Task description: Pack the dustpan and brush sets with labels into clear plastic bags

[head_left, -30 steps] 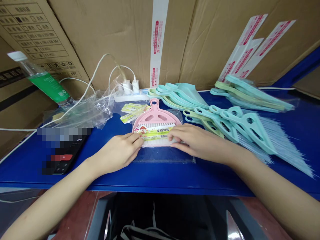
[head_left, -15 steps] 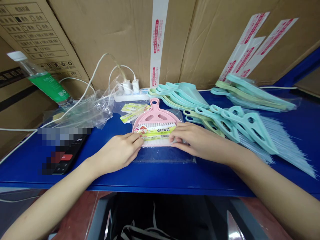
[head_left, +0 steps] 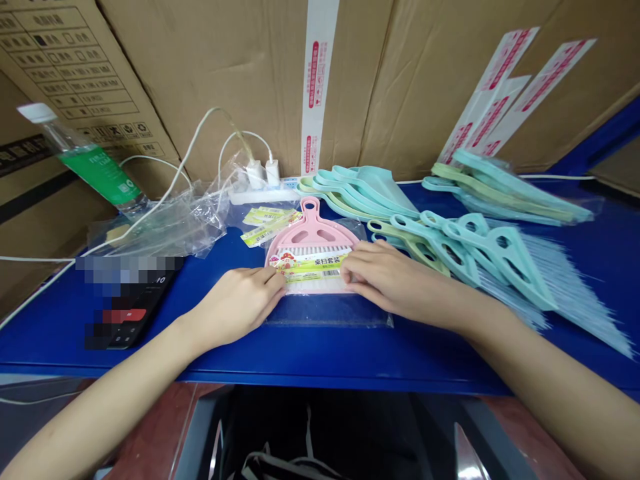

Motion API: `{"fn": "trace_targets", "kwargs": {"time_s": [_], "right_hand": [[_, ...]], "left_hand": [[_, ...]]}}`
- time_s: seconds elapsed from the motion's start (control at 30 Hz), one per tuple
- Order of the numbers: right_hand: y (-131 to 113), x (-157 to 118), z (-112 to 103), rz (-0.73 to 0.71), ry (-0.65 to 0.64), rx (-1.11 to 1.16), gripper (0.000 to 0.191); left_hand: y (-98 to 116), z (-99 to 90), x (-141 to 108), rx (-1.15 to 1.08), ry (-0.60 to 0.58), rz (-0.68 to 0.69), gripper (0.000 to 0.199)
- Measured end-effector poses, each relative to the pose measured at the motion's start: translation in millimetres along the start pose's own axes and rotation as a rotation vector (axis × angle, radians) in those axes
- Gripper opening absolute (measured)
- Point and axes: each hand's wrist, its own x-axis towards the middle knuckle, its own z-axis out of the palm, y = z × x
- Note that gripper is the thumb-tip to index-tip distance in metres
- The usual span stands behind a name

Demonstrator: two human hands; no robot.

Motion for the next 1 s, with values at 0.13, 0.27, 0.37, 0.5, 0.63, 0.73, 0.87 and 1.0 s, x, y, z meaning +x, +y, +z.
{"fn": "trace_targets", "kwargs": {"time_s": [0.13,0.27,0.37,0.5,0.63,0.73,0.87,1.0], "right_hand": [[1,-2,-1,0.051,0.058,-0.085,0.008],[6,-4,0,0.14,0.106,-0.142,0.018],[10,-4,1,0.186,0.11,-0.154,0.03],[12,-5,1,0.193,0.117,-0.152,0.041],[18,-6,-4,0.191,0.16,-0.183,0.055],[28,-9,-9,0.24,0.223,-0.229,0.063],[37,-17,-16,0.33,0.304,-0.33,0.048],[41,-22,-22,0.337,0.368,-0.456,0.033]], "left_hand": [[0,2.1,1,0.014,-0.011,-0.054,0.019],[0,2.2,1,-0.005,-0.03,-0.073,0.02],[1,1.8,1,-0.014,-0.038,-0.085,0.02],[1,2.0,0,-0.011,-0.039,-0.084,0.02],[1,2.0,1,0.003,-0.05,-0.082,0.019],[1,2.1,1,0.008,-0.063,-0.09,0.018],[1,2.5,0,0.014,-0.064,-0.097,0.016],[1,2.5,0,0.015,-0.069,-0.103,0.017]]}}
